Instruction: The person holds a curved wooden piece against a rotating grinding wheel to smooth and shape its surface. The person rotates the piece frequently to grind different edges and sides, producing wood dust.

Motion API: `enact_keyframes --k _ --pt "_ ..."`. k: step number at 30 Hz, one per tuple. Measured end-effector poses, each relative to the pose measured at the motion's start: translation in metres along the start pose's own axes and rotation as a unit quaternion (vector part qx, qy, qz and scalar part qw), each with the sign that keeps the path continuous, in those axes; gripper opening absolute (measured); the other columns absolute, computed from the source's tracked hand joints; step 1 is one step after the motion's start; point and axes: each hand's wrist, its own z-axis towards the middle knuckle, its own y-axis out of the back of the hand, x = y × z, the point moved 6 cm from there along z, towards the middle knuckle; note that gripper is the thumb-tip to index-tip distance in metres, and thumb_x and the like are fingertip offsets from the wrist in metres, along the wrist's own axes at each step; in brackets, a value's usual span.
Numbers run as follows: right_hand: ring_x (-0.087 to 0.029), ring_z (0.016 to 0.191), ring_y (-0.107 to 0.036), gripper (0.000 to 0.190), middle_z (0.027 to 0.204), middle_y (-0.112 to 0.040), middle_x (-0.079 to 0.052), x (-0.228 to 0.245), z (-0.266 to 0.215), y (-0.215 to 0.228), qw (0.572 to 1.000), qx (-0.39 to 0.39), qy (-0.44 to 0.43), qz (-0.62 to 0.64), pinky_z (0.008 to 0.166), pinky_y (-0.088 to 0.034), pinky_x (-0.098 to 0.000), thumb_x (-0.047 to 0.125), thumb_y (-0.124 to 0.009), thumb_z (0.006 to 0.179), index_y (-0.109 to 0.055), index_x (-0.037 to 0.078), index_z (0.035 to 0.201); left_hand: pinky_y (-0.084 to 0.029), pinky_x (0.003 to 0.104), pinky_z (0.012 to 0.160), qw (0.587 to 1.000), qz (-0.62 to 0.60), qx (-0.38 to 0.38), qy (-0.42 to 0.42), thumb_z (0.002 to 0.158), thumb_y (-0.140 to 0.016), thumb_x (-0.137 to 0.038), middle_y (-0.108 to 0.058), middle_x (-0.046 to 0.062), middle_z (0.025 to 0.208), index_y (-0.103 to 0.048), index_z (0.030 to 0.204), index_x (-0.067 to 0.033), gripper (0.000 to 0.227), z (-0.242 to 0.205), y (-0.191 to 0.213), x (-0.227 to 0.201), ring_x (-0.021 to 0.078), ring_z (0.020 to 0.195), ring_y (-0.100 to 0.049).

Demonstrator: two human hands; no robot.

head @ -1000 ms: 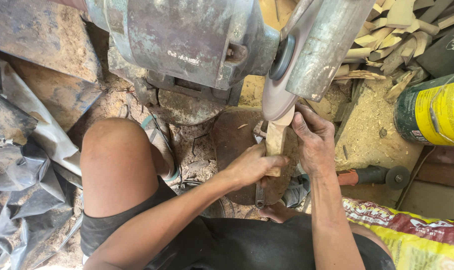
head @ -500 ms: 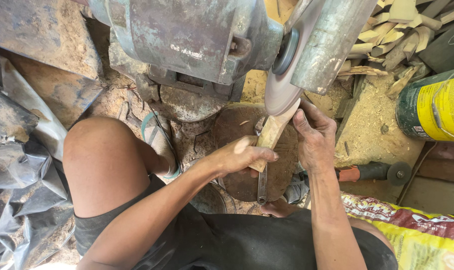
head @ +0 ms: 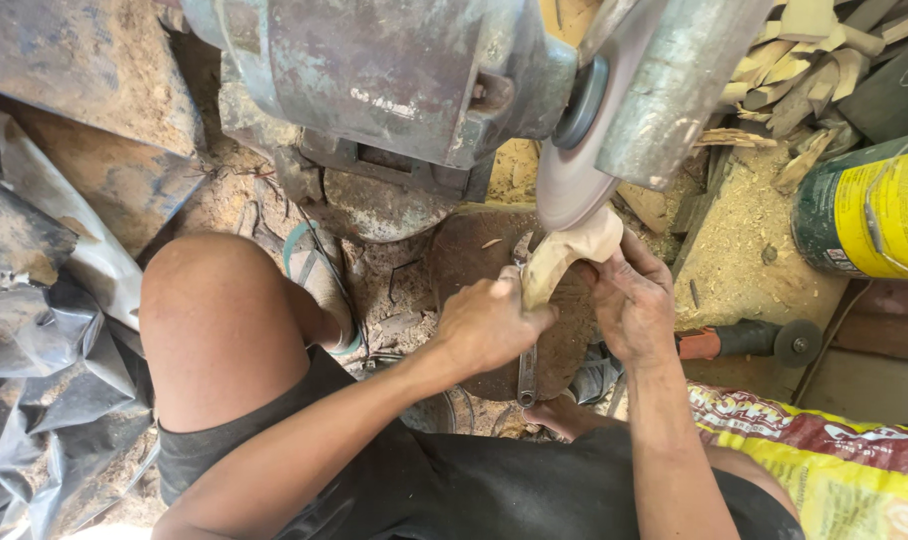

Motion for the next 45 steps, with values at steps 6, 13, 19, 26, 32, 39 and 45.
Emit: enact_keyframes --k 6,13,19,26,32,39,45 --pt "-0.023 0.131 -0.061 0.05 0.142 -0.063 -0.014 0.0 -0.001 0.0 0.999 0.035 0.003 -0.028 0.117 -0.046 -0.041 0.011 -0.064 0.1 -0.053 -0.008 0.145 -0.062 0.048 0.078 0.998 -0.055 -0.017 -0.014 0.093 -0.053 -0.045 -0.075 0.027 0.083 -0.053 0.12 0.0114 0.063 -0.005 -0.011 -0.005 0.0411 0.078 -0.077" --pt "-0.021 0.128 -0.061 0.057 0.138 -0.065 -0.015 0.013 0.011 -0.011 0.993 0.056 -0.016 -0.101 0.115 -0.046 -0.0377 0.018 -0.068 0.099 -0.052 -0.009 0.147 -0.056 0.046 0.09 0.98 -0.19 -0.04 -0.041 0.087 -0.061 -0.045 -0.073 0.025 0.1 -0.054 0.124 0.0088 0.066 0.008 -0.03 -0.01 0.0372 0.096 -0.074" --pt "-0.02 0.129 -0.06 0.057 0.14 -0.065 -0.014 0.012 0.024 -0.016 0.995 0.055 0.005 -0.084 0.116 -0.046 -0.0359 0.017 -0.071 0.098 -0.053 -0.009 0.146 -0.057 0.044 0.089 0.979 -0.203 -0.015 -0.024 0.084 -0.06 -0.042 -0.078 0.019 0.093 -0.059 0.121 0.0048 0.06 0.014 -0.029 -0.011 0.0307 0.091 -0.077" --pt "-0.017 0.129 -0.06 0.05 0.143 -0.063 -0.011 0.018 0.027 -0.022 0.992 0.079 0.049 -0.08 0.116 -0.046 -0.0342 0.016 -0.073 0.099 -0.058 -0.01 0.14 -0.056 0.043 0.092 0.98 -0.184 0.007 -0.069 0.083 -0.061 -0.043 -0.077 0.018 0.099 -0.062 0.123 0.0015 0.06 0.013 -0.016 -0.012 0.0288 0.095 -0.077" --pt "-0.017 0.124 -0.063 0.05 0.136 -0.068 -0.011 0.013 0.03 -0.018 0.996 0.052 0.041 -0.061 0.115 -0.048 -0.0344 0.014 -0.075 0.097 -0.06 -0.008 0.14 -0.061 0.04 0.085 0.976 -0.205 0.037 -0.066 0.083 -0.063 -0.043 -0.075 0.02 0.109 -0.059 0.123 0.0038 0.062 0.017 -0.012 -0.004 0.0273 0.093 -0.077" --pt "-0.017 0.121 -0.065 0.052 0.132 -0.07 -0.012 0.007 0.034 -0.014 0.997 0.019 0.039 -0.069 0.112 -0.05 -0.0361 0.017 -0.074 0.096 -0.06 -0.006 0.14 -0.061 0.039 0.072 0.945 -0.281 0.101 -0.129 0.079 -0.063 -0.045 -0.071 0.026 0.112 -0.065 0.122 0.0097 0.069 0.025 -0.01 0.001 0.0313 0.097 -0.07" --pt "-0.022 0.122 -0.066 0.042 0.132 -0.068 -0.013 -0.004 0.027 -0.007 0.999 -0.012 0.031 -0.043 0.115 -0.051 -0.0419 0.019 -0.063 0.104 -0.06 -0.006 0.137 -0.062 0.041 0.07 0.967 -0.201 0.115 -0.102 0.08 -0.06 -0.045 -0.072 0.024 0.112 -0.063 0.123 0.0064 0.067 0.024 0.004 -0.002 0.036 0.098 -0.073"
